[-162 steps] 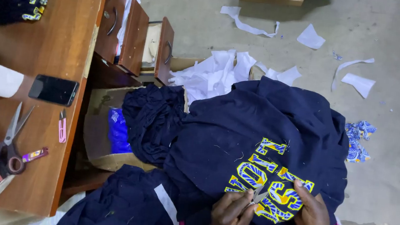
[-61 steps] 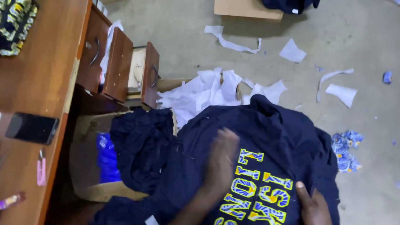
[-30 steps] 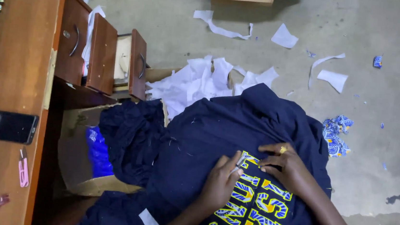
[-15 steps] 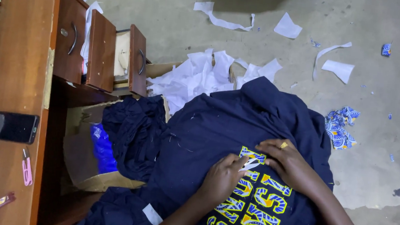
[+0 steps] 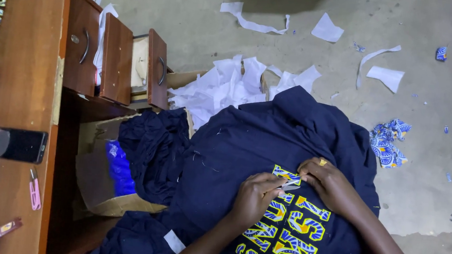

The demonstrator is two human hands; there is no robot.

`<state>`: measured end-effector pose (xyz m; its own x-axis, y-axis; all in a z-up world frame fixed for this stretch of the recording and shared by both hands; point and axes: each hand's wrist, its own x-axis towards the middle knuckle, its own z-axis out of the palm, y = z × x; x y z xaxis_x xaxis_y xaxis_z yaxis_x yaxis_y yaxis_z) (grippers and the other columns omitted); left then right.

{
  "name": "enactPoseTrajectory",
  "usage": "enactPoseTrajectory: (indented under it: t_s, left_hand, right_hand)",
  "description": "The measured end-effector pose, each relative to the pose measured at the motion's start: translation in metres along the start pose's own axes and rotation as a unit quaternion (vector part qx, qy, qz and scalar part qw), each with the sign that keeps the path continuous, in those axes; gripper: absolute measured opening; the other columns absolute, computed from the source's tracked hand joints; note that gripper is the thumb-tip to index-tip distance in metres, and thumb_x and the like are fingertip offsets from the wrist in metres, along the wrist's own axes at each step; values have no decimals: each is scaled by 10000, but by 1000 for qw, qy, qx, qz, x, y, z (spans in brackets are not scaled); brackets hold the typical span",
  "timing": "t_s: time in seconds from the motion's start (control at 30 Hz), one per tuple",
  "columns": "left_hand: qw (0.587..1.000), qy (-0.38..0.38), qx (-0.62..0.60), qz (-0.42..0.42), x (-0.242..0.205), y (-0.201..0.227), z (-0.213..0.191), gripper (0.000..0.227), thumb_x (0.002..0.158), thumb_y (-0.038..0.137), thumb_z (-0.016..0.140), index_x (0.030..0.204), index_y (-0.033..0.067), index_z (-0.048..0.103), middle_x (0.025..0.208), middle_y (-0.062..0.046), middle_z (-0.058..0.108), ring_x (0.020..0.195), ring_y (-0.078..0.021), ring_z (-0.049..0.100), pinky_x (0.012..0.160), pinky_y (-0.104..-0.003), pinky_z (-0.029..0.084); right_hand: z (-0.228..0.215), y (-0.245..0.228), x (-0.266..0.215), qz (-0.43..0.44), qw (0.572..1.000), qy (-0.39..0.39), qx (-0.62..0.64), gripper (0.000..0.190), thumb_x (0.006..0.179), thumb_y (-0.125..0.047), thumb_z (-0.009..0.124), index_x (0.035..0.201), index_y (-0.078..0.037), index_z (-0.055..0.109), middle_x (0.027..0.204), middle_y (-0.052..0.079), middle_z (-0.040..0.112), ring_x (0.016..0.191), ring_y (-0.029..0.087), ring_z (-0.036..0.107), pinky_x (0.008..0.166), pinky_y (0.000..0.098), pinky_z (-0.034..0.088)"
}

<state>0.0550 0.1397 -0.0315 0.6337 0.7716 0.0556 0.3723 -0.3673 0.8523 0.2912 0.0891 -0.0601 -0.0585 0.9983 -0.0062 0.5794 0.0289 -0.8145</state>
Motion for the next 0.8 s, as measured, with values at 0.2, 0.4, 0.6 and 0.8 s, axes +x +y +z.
enactPoseTrajectory:
  t_s: [0.2,0.4,0.6,0.8]
  left_hand:
    - [997,7,-78,-19,2,3,-2,250,947,16,654,1163,-40,767,1072,-151,785,848,-235,746,771,-332,614]
    - [970,-132,-190,-69,-49,44,-31,365,973,152,577,1271,-20,697,1091,-105,692,873,-207,625,781,-332,521]
    - [958,-271,-93,-12,-97,55,-51,583,861,402,799,1276,53,585,1134,-140,636,950,-320,674,816,-411,537]
    - [978,-124,-124,116,-113,29,-6,173,928,-24,723,1094,-3,680,938,-131,666,751,-273,615,655,-393,490]
  right_hand:
    - [21,27,-12,185,950,128,217,255,1115,-285,484,1084,-56,594,940,75,777,825,155,666,841,320,543]
    - [-18,-30,-81,247,884,331,217,173,1147,-131,593,1076,9,520,922,136,692,778,175,586,773,292,494]
    - [-23,-31,-131,416,801,159,401,324,1122,-145,527,1132,173,592,878,347,681,734,401,635,730,498,536]
    - [13,-45,-125,401,789,95,456,380,1000,-141,612,1183,193,608,1008,297,671,930,312,636,873,452,517]
